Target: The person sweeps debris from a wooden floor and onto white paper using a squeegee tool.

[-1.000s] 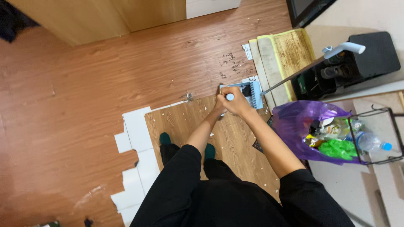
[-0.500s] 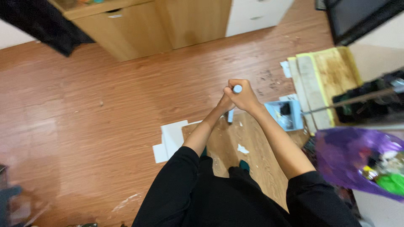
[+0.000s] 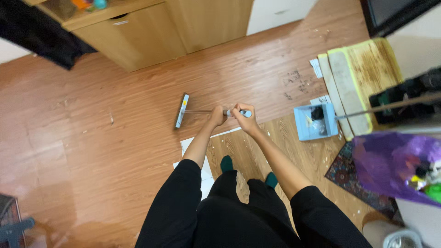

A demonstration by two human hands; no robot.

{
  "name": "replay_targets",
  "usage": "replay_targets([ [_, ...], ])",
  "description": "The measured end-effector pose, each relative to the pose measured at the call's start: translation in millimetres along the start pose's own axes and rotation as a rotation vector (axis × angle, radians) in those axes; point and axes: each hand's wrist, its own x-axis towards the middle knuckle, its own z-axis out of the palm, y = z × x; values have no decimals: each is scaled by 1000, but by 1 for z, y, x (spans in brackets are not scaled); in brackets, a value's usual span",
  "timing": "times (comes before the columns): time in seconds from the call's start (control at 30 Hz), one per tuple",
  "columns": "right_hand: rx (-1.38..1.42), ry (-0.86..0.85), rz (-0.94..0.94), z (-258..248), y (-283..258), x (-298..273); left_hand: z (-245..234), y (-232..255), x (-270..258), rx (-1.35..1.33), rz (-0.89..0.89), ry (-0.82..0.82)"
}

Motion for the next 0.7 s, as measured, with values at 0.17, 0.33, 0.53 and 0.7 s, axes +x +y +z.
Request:
replay_targets([
  [0.17,-129,74,21,-49,-12,-27,42,57,8,-108,25,-49],
  [0.33,-255,200,29,-141,-56,-59,112,151,34,-231,136,-159],
  [0.53,-479,278,-2,-245,-90,-120,228,249,53,-302,457,-235],
  [0.7,-566,207,6,-299,-130,-156,306,315,51,-659,446,-293],
])
